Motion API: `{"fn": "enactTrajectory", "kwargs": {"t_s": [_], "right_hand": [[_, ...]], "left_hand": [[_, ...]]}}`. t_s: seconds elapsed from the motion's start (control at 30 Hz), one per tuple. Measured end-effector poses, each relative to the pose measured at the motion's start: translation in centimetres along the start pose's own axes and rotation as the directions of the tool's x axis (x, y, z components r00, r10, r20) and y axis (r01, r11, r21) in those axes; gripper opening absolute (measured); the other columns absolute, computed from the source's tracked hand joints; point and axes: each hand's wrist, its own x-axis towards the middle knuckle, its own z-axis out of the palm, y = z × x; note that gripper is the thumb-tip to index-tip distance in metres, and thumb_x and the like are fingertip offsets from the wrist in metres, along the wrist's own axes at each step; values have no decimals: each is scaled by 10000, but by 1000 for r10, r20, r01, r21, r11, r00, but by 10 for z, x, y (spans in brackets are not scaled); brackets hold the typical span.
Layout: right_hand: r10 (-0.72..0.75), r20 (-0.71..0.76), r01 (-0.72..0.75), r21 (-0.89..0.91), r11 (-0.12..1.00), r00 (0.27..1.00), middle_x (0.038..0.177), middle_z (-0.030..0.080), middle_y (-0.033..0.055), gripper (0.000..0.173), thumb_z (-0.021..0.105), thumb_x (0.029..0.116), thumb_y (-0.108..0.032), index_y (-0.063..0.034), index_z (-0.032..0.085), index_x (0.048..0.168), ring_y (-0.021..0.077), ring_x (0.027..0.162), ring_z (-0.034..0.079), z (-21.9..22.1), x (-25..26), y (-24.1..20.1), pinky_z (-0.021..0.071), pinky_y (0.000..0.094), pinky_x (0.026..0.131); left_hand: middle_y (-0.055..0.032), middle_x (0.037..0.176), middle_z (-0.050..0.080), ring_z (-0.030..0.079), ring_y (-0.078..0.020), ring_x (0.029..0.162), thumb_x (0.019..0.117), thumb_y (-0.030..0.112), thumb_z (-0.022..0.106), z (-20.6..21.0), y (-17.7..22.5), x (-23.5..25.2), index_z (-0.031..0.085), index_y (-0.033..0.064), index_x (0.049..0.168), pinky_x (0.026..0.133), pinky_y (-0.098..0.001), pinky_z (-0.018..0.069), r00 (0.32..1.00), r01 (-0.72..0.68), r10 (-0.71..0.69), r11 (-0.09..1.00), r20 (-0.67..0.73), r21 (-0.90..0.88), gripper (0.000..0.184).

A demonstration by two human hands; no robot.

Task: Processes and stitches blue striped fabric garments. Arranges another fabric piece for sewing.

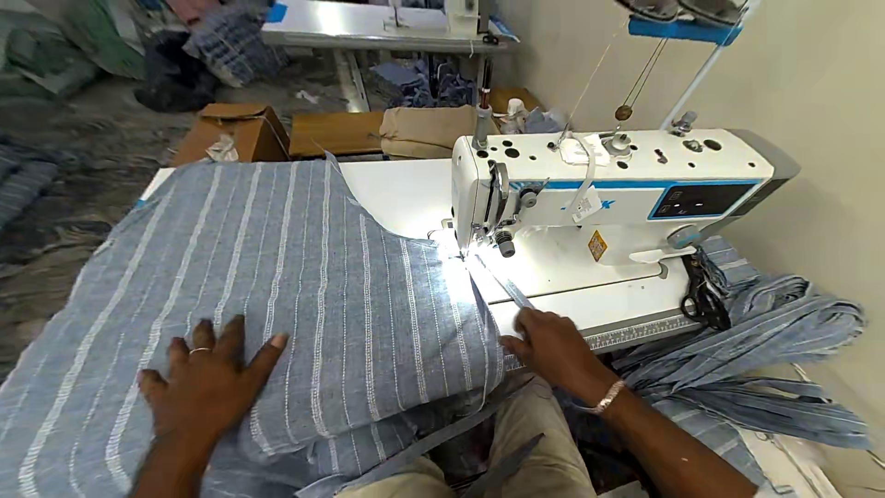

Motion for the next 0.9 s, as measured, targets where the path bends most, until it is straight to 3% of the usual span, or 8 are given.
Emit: {"fn": "enactTrajectory", "kwargs": {"t_s": [0.1,0.2,0.33,0.5,0.63,0.73,0.83,0.9], "right_hand": [[169,45,-160,-152,975,985,1056,697,101,401,623,986,-518,-133,720,1042,345,1051,656,-37,-15,55,505,618,836],[237,-75,-225,142,964,969,1137,717,114,356,682,992,-406,-113,715,1189,303,1061,683,-89,-26,70,550,584,901],[297,-599,102,541,835,744,1162,697,136,375,757,939,-189,5,626,1232,195,1029,714,-100,13,55,618,391,900],[234,-815,309,443,842,530,983,711,97,358,776,915,-126,10,606,1199,130,874,710,-79,72,37,609,285,785],[330,-594,217,665,714,734,1020,685,94,378,682,988,-188,-13,578,1306,155,860,675,-77,36,22,592,341,750],[279,-234,90,889,448,931,931,663,21,227,663,1009,-257,-116,637,1185,115,737,617,-38,-12,-8,548,310,637],[140,17,-60,950,305,990,868,677,47,189,727,965,-242,-85,689,1063,139,726,626,2,-23,-36,551,312,660],[116,44,-85,921,381,992,828,675,48,228,764,938,-284,-85,693,1026,138,690,615,9,-18,-43,524,293,626]], "left_hand": [[-245,1614,384,276,-542,1500,843,912,309,4,-8,16,495,165,1542,1118,-839,141,998,-60,60,998,-27,17,1041],[-240,1615,389,276,-525,1507,891,830,402,0,-6,22,538,137,1511,1147,-812,119,997,-80,79,996,-16,-41,940],[-315,1461,530,430,-511,1422,1037,440,522,5,-8,19,668,-31,1293,1178,-677,291,973,-187,149,957,-175,-223,556],[-312,1437,551,471,-505,1392,1044,315,491,-4,49,-16,679,-65,1242,1146,-658,364,943,-318,262,891,-205,-325,468],[-182,1360,654,629,-333,1270,1005,334,548,-2,118,-48,747,35,1173,1047,-558,512,923,-376,363,789,-125,-486,397],[-48,1125,746,731,-170,955,1029,345,606,-4,178,-63,717,96,1239,844,-422,625,898,-220,421,683,129,-697,344],[-55,1081,748,751,-188,910,1037,332,627,-9,230,-55,669,92,1290,809,-415,654,763,74,494,574,417,-816,351],[-64,960,755,756,-185,826,1037,280,637,-12,250,-45,706,66,1142,737,-378,660,720,158,491,572,490,-805,248]]}}
